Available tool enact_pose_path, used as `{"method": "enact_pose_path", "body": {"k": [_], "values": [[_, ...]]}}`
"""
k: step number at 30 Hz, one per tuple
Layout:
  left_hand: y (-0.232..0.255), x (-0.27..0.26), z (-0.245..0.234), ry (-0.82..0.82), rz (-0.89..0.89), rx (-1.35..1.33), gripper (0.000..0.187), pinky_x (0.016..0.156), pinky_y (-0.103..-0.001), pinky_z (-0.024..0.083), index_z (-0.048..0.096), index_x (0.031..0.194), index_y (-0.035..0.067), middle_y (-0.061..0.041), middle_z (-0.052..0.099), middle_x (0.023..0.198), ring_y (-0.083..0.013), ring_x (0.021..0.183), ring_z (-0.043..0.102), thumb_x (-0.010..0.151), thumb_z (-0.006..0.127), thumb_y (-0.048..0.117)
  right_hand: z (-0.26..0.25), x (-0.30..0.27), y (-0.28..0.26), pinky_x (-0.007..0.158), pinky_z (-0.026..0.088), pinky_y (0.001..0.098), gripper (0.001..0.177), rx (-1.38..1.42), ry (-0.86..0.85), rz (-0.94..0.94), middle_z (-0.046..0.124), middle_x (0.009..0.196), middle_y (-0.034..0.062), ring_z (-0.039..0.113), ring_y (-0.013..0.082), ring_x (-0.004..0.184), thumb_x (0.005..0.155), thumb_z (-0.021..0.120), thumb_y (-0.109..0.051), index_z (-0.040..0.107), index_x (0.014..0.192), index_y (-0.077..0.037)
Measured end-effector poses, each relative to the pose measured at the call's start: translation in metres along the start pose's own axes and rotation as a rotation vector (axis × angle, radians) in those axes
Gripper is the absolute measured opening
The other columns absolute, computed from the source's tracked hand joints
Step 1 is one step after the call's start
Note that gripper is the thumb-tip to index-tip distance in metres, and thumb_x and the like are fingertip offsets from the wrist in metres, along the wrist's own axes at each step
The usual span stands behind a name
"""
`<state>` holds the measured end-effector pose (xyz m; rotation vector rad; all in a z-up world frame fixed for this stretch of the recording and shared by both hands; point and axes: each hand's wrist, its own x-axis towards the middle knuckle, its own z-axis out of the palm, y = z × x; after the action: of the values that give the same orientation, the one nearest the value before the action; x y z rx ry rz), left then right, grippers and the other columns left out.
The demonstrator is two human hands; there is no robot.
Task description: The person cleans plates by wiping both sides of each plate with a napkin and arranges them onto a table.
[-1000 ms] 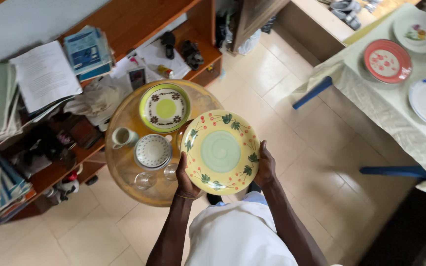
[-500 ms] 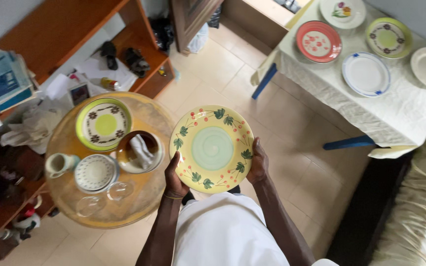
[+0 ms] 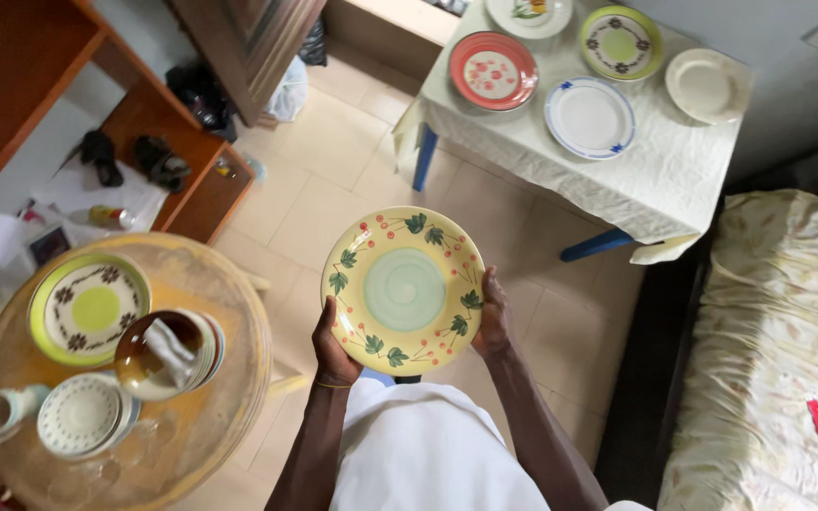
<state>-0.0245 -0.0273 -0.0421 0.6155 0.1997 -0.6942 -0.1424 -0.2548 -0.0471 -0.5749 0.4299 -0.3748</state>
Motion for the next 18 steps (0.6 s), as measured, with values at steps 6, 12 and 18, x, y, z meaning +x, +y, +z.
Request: {"method": "enact_pose_path", "body": {"k": [6,12,18], "values": [[-0.023,0.042,0.031,-0.038,-0.095,0.119,0.069,0.109,-0.042,0.045,0.044,0.15,0.0,-0.013,0.056,0.145,-0.0261,0.131,0.055,0.098,0.059,0.042,-0.021,-0.002,-0.028,0.094,0.06,0.0429,0.06,0.06,0.055,-0.091,0.066,0.129,0.0192,0.07,0.0278,0.111,0.109,0.038,-0.05,0.053,0.139,0.0],[-0.042,0.094,0.081,-0.174,-0.085,0.13,0.073,0.11,-0.041,0.046,0.043,0.15,-0.003,-0.017,0.055,0.147,-0.0269,0.133,0.055,0.104,0.043,0.053,-0.043,0.02,-0.06,0.095,0.06,0.0431,0.059,0.074,0.175,-0.181,0.066,0.13,0.0186,0.07,0.0278,0.113,0.106,0.038,-0.049,0.054,0.137,-0.001],[-0.064,0.163,0.125,-0.165,-0.159,0.17,0.076,0.109,-0.039,0.048,0.046,0.148,-0.002,-0.014,0.057,0.145,-0.0244,0.132,0.057,0.104,0.034,0.059,-0.071,0.064,-0.095,0.093,0.06,0.0428,0.056,0.048,0.285,-0.322,0.066,0.128,0.0188,0.07,0.0265,0.11,0.108,0.045,-0.046,0.054,0.136,0.001]]}}
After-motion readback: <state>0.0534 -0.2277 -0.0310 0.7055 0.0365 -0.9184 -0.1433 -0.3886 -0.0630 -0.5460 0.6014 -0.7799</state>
